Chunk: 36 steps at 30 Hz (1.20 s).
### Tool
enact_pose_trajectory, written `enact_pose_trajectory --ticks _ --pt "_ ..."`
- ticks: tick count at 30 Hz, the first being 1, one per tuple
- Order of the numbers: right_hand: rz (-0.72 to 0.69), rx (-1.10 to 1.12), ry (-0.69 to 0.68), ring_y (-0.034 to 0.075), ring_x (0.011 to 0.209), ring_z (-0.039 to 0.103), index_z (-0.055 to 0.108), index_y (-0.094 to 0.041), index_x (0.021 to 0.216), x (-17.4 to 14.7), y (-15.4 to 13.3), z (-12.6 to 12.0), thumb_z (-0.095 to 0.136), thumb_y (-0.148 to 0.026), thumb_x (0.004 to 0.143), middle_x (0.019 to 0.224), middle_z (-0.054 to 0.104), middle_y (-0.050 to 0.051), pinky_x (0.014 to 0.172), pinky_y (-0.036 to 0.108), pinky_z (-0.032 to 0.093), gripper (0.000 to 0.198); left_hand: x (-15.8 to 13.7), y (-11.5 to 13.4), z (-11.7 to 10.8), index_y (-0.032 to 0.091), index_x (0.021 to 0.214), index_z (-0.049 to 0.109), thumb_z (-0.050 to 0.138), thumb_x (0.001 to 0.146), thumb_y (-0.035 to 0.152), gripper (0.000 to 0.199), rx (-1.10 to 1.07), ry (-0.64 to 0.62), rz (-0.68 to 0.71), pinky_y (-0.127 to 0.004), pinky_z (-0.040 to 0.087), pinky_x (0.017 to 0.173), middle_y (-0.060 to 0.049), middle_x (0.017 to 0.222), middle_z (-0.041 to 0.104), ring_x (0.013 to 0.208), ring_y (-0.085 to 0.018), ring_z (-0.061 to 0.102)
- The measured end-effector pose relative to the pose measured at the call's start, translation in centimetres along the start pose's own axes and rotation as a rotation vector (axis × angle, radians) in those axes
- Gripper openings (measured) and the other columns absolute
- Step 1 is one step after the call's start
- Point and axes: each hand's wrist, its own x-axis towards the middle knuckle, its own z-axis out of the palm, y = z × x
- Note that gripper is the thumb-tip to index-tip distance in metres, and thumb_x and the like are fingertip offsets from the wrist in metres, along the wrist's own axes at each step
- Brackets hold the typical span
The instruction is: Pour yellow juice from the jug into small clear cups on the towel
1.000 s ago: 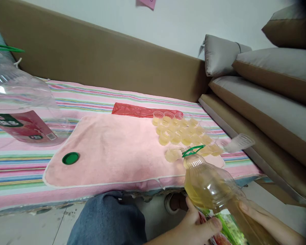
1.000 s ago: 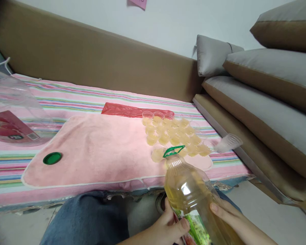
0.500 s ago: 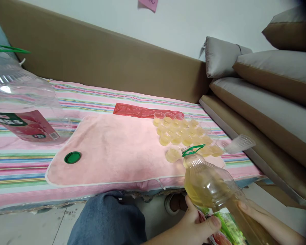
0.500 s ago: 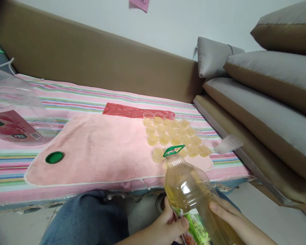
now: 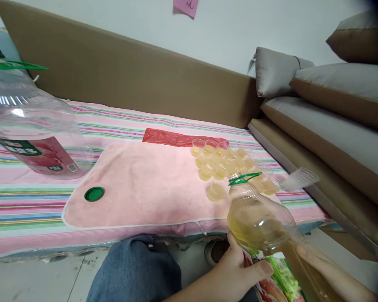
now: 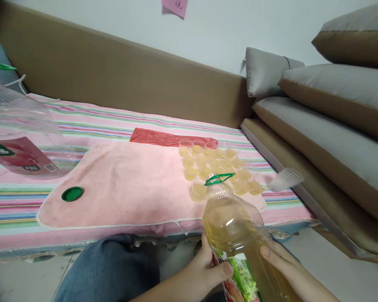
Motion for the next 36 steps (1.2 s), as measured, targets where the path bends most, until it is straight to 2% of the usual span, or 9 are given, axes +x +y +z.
enact_pose_trajectory --ticks 3,9,14,18,22,24,26,33,36 --pt "0.034 0.048 -0.14 0.036 0.126 0.052 0.074 -0.029 0.105 0.3 1.0 -0.1 0.067 -0.066 0.067 0.129 0.063 0.011 0.106 0.047 0.041 0.054 -0.1 1.3 0.0 0.024 0.142 0.032 0.073 0.073 0.051 0.085 0.055 -0.014 0.023 -0.051 0.029 0.114 -0.011 0.144 0.044 0.137 -0.033 0.037" --pt "-0.116 0.053 -0.115 0.036 0.132 0.045 0.066 -0.021 0.12 0.5 2.8 0.3 0.063 -0.064 0.073 0.137 0.057 0.012 0.108 0.048 0.038 0.063 -0.3 4.2 -0.3 0.018 0.141 0.031 0.075 0.072 0.043 0.086 0.302 -0.031 0.071 -0.051 0.035 0.11 -0.015 0.14 0.047 0.131 -0.033 0.043" --pt "-0.186 0.181 -0.13 0.038 0.123 0.054 0.066 -0.023 0.117 0.5 3.3 2.6 0.061 -0.07 0.071 0.128 0.064 0.014 0.102 0.049 0.046 0.066 -1.0 7.3 -0.7 0.015 0.139 0.034 0.077 0.067 0.047 0.091 0.484 0.007 0.197 -0.05 0.035 0.109 -0.015 0.138 0.048 0.129 -0.034 0.045" --pt "-0.276 0.379 -0.118 0.04 0.123 0.054 0.067 -0.027 0.114 0.0 0.1 7.0 0.069 -0.071 0.062 0.125 0.065 0.016 0.102 0.054 0.045 0.068 -2.8 10.8 -1.1 0.018 0.139 0.037 0.078 0.06 0.057 0.097 0.582 0.118 0.208 -0.048 0.038 0.105 -0.014 0.131 0.055 0.123 -0.036 0.05" --pt "-0.437 0.531 -0.211 0.04 0.108 0.064 0.066 -0.026 0.115 -0.8 -6.2 12.4 0.07 -0.076 0.057 0.115 0.07 0.015 0.087 0.053 0.056 0.076 -5.1 15.3 -1.9 0.019 0.137 0.042 0.079 0.053 0.062 0.102 0.756 0.241 0.294 -0.048 0.038 0.104 -0.014 0.128 0.059 0.122 -0.039 0.05" --pt "-0.554 0.605 -0.32 0.038 0.101 0.068 0.067 -0.026 0.113 -0.8 -9.3 15.1 0.071 -0.074 0.059 0.112 0.072 0.013 0.081 0.049 0.06 0.073 -6.1 17.7 -2.7 0.019 0.138 0.042 0.08 0.05 0.063 0.106 0.876 0.295 0.319 -0.048 0.037 0.105 -0.014 0.128 0.059 0.123 -0.041 0.049" --pt "-0.651 0.691 -0.346 0.034 0.093 0.071 0.068 -0.025 0.107 -0.3 -11.8 17.6 0.074 -0.072 0.059 0.104 0.074 0.011 0.075 0.043 0.062 0.068 -6.8 20.2 -3.8 0.019 0.14 0.039 0.08 0.048 0.063 0.11 1.015 0.344 0.328 -0.049 0.036 0.106 -0.013 0.128 0.06 0.123 -0.041 0.05" --pt "-0.854 0.876 -0.278 0.029 0.077 0.072 0.067 -0.02 0.1 4.2 -16.8 27.6 0.079 -0.067 0.056 0.086 0.076 0.01 0.063 0.037 0.061 0.065 -6.9 27.4 -11.2 0.012 0.143 0.033 0.07 0.051 0.069 0.115 1.373 0.298 0.534 -0.046 0.036 0.107 -0.015 0.137 0.052 0.123 -0.042 0.049" --pt "-0.898 0.911 -0.303 0.029 0.078 0.071 0.064 -0.021 0.106 6.2 -18.3 31.8 0.08 -0.065 0.055 0.087 0.075 0.009 0.064 0.04 0.061 0.069 -6.7 29.6 -14.9 0.013 0.141 0.039 0.066 0.047 0.075 0.116 1.467 0.303 0.553 -0.045 0.035 0.108 -0.014 0.138 0.051 0.124 -0.044 0.048"
